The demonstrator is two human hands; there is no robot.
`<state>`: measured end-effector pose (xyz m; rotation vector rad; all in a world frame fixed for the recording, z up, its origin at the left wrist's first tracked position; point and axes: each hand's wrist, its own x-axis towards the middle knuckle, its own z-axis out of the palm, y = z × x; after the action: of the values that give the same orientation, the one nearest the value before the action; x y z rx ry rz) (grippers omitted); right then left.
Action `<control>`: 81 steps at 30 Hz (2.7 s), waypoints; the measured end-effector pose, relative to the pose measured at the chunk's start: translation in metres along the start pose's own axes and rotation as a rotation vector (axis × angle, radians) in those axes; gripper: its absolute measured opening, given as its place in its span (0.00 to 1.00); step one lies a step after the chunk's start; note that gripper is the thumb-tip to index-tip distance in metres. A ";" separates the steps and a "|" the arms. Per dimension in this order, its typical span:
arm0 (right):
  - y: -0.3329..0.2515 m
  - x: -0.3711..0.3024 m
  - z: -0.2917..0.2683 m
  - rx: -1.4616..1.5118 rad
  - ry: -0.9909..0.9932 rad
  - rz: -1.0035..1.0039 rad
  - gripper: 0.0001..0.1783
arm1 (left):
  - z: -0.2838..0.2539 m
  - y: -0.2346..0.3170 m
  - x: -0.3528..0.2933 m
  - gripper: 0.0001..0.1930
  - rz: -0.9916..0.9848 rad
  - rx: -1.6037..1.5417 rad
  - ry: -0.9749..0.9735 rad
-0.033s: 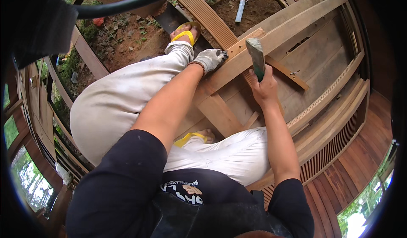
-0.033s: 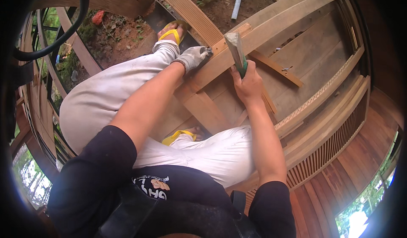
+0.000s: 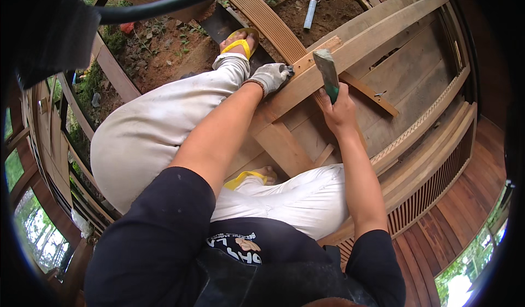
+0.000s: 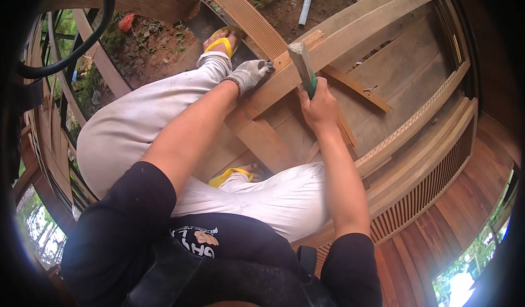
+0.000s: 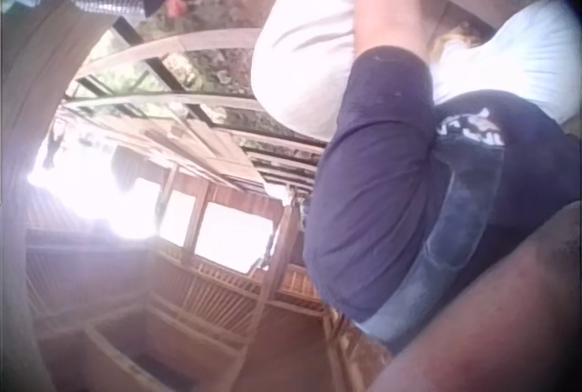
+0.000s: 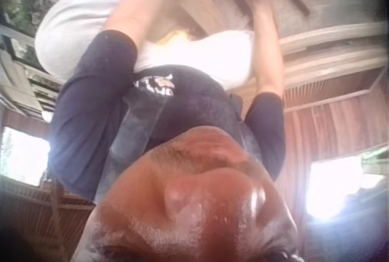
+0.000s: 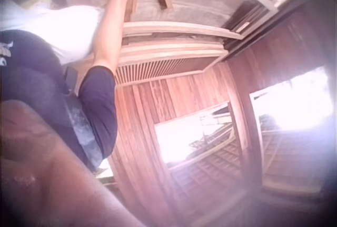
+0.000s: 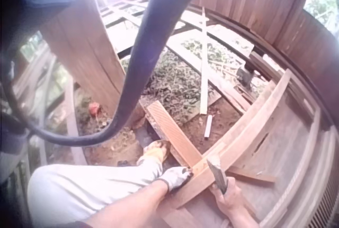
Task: The person uses a power drill to fasten wooden planks to a curved frame, then switches to a hammer to drive nails into the wood. They move around the structure to access different sections, securing the planks in place.
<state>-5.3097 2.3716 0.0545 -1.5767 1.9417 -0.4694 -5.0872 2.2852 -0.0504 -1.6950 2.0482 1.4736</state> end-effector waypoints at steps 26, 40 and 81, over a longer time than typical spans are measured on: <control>0.002 0.036 -0.027 -0.448 -0.319 0.021 0.20 | 0.008 -0.004 0.007 0.17 -0.014 -0.086 0.120; -0.009 0.040 -0.040 0.444 0.111 0.310 0.20 | -0.116 0.076 -0.005 0.30 -0.069 0.613 0.081; -0.171 0.016 0.183 0.834 0.725 1.134 0.11 | -0.049 0.079 0.215 0.15 0.426 -0.358 -0.839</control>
<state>-5.0648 2.3327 0.0146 0.3303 2.2613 -1.1802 -5.2080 2.0929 -0.1086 -0.4815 1.7515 2.2596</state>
